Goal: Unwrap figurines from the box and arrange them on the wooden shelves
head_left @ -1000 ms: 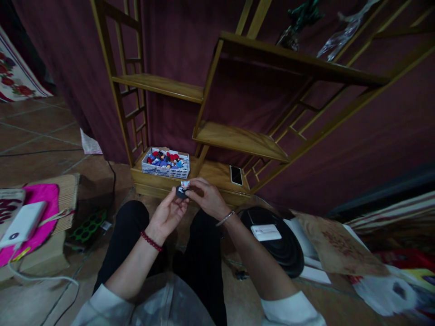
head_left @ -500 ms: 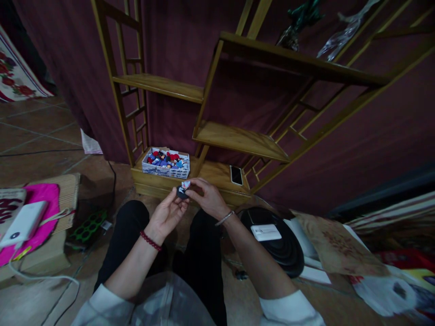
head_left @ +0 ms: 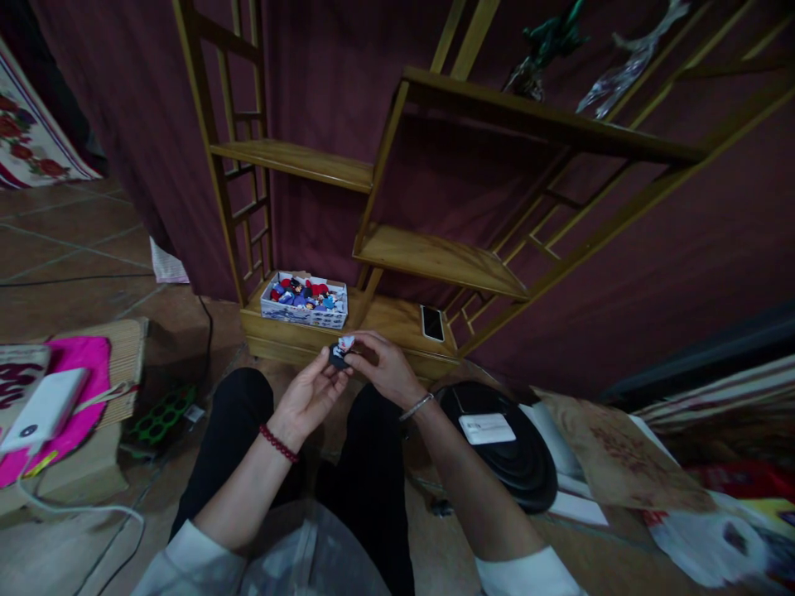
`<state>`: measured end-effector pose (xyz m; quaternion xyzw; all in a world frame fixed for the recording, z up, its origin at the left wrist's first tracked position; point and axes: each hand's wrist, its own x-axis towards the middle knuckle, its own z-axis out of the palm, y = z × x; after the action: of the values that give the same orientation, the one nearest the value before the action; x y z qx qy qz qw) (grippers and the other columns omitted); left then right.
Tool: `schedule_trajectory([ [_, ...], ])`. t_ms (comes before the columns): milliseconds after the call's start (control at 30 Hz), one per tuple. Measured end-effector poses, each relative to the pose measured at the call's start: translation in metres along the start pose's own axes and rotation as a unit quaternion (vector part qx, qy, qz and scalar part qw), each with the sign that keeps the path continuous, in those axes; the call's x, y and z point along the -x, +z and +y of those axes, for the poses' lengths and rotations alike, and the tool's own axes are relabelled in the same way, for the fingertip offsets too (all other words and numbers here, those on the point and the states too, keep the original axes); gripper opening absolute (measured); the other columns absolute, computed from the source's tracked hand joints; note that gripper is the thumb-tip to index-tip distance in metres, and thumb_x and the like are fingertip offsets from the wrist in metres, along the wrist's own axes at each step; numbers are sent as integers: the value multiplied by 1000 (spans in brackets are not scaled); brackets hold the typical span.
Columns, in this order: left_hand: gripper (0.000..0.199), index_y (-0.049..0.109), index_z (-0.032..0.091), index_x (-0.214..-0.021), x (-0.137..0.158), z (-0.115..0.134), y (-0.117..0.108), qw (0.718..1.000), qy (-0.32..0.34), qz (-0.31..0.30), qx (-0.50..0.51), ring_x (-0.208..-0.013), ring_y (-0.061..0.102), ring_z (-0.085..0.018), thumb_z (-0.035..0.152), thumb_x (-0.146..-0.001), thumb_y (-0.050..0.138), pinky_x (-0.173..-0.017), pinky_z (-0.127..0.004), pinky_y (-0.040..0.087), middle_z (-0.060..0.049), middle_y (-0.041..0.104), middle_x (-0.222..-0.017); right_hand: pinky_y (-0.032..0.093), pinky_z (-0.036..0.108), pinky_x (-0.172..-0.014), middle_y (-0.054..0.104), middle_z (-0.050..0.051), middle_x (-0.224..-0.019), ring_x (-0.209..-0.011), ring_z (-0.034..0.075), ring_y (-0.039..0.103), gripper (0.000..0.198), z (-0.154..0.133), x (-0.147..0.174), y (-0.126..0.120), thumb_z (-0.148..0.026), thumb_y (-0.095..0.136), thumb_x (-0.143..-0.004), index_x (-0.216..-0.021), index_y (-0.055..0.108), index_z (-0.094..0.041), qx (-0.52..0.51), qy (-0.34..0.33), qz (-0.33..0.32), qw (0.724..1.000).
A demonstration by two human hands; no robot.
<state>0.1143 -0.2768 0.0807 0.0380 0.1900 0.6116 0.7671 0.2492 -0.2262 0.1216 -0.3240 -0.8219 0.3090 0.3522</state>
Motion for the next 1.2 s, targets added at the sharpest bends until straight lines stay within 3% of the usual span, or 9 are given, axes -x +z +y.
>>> schedule_trajectory([
  [167, 17, 60, 9, -90, 2, 2, 5, 1000, 13, 7, 24, -70, 58, -9, 18, -85, 46, -63, -18, 49, -7, 61, -83, 48, 26, -74, 56, 5, -105, -93, 14, 55, 29, 2, 3, 5, -27, 57, -76, -105, 56, -21, -57, 27, -9, 998],
  [400, 15, 60, 12, -89, 1, 0, 1, 1000, 14, 15, 9, -71, 58, -9, 20, -83, 50, -65, -19, 48, -6, 62, -83, 49, 28, -77, 56, 5, -108, -96, 15, 54, 35, 5, 7, 11, -28, 60, -74, -108, 55, -23, -44, 26, 12, 999],
  [767, 15, 60, 11, -87, 2, -3, 0, 1000, -5, 13, -8, -69, 58, -10, 22, -82, 51, -63, -19, 49, -5, 61, -78, 46, 28, -83, 58, 5, -100, -94, 14, 55, 19, 0, 9, 10, -26, 55, -78, -95, 62, -21, -52, 27, 37, 998],
  [1100, 15, 60, 10, -86, 4, -9, 2, 1000, -4, 23, -19, -68, 58, -10, 21, -82, 51, -62, -19, 49, -7, 61, -78, 46, 29, -83, 60, 4, -100, -95, 15, 55, 17, 3, 15, 10, -24, 55, -77, -92, 62, -21, -45, 36, 56, 997],
  [1200, 16, 60, 9, -89, 4, -9, 3, 1000, -10, 9, -20, -70, 58, -11, 20, -83, 50, -64, -20, 49, -7, 61, -81, 45, 29, -84, 59, 3, -102, -95, 15, 56, 23, 4, 17, 9, -24, 55, -77, -100, 59, -22, -58, 41, 48, 996],
])
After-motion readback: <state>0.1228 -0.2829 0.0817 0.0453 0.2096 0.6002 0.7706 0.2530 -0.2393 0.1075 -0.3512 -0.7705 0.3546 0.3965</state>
